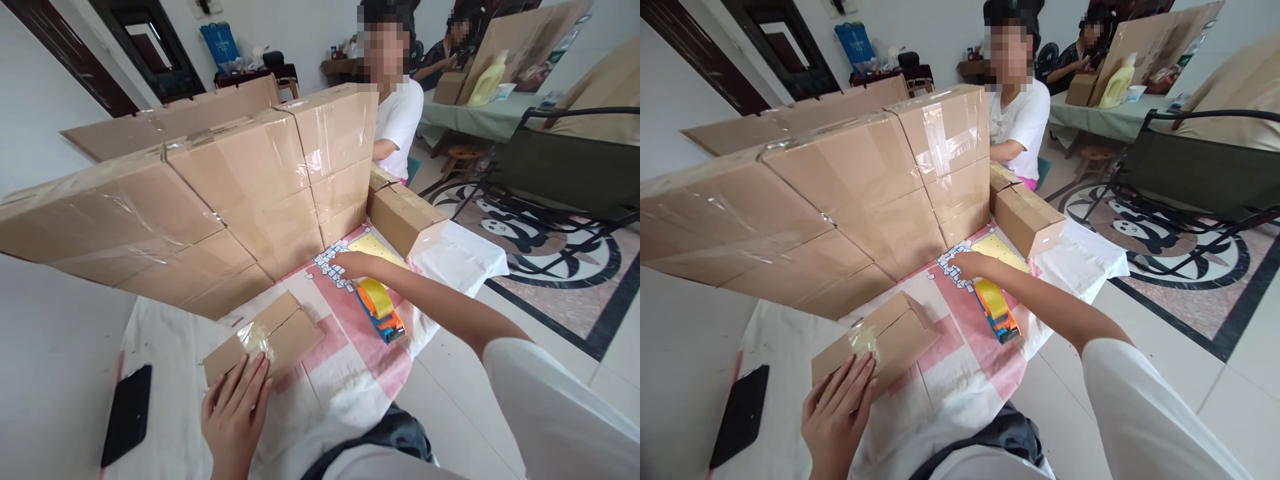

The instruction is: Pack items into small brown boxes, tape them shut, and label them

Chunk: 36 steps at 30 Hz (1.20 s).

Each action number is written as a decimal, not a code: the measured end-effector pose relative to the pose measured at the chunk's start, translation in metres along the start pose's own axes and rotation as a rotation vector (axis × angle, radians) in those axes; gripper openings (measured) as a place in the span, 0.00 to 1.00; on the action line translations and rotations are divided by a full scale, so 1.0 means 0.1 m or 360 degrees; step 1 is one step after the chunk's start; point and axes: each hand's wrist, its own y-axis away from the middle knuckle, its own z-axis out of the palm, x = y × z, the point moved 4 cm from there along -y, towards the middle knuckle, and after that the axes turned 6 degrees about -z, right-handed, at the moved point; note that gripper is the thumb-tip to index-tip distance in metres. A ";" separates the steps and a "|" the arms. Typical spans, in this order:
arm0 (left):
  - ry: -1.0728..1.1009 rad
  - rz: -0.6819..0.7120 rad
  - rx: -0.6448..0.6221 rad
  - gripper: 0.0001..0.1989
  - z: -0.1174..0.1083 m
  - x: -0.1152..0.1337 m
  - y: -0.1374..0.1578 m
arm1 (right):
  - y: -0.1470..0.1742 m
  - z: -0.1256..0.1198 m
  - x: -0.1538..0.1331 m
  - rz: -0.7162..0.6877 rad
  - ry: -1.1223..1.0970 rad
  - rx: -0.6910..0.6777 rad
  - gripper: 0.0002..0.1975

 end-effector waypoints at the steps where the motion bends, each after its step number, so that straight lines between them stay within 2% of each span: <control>1: -0.0002 0.0005 0.0004 0.23 -0.01 0.00 0.00 | -0.13 0.00 0.02 -0.0031 0.0006 -0.0085 0.25; 4: -0.0012 0.0008 0.0005 0.23 -0.01 0.01 0.01 | -0.36 0.10 0.09 -0.0114 0.0035 -0.0317 0.28; 9: -0.0007 0.0014 0.0030 0.24 -0.01 0.00 0.02 | -0.41 0.33 0.24 -0.0215 0.0069 -0.0436 0.12; 14: 0.0016 0.0000 0.0020 0.25 0.01 -0.02 0.02 | -0.33 0.41 0.38 -0.0296 0.0021 -0.0359 0.06; 22: 0.0010 -0.0003 0.0001 0.26 0.04 -0.05 0.03 | -0.27 0.40 0.41 -0.0460 -0.0135 -0.0308 0.17; 28: 0.0008 -0.0006 0.0032 0.27 0.02 -0.03 0.02 | -0.26 0.45 0.45 -0.0510 -0.0196 -0.0289 0.07; 33: 0.0018 -0.0011 0.0010 0.25 -0.01 0.00 -0.02 | -0.26 0.46 0.50 -0.0548 -0.0325 -0.0225 0.17; 36: 0.0022 -0.0024 0.0028 0.21 -0.02 0.01 -0.04 | -0.29 0.46 0.48 -0.0570 -0.0371 -0.0230 0.08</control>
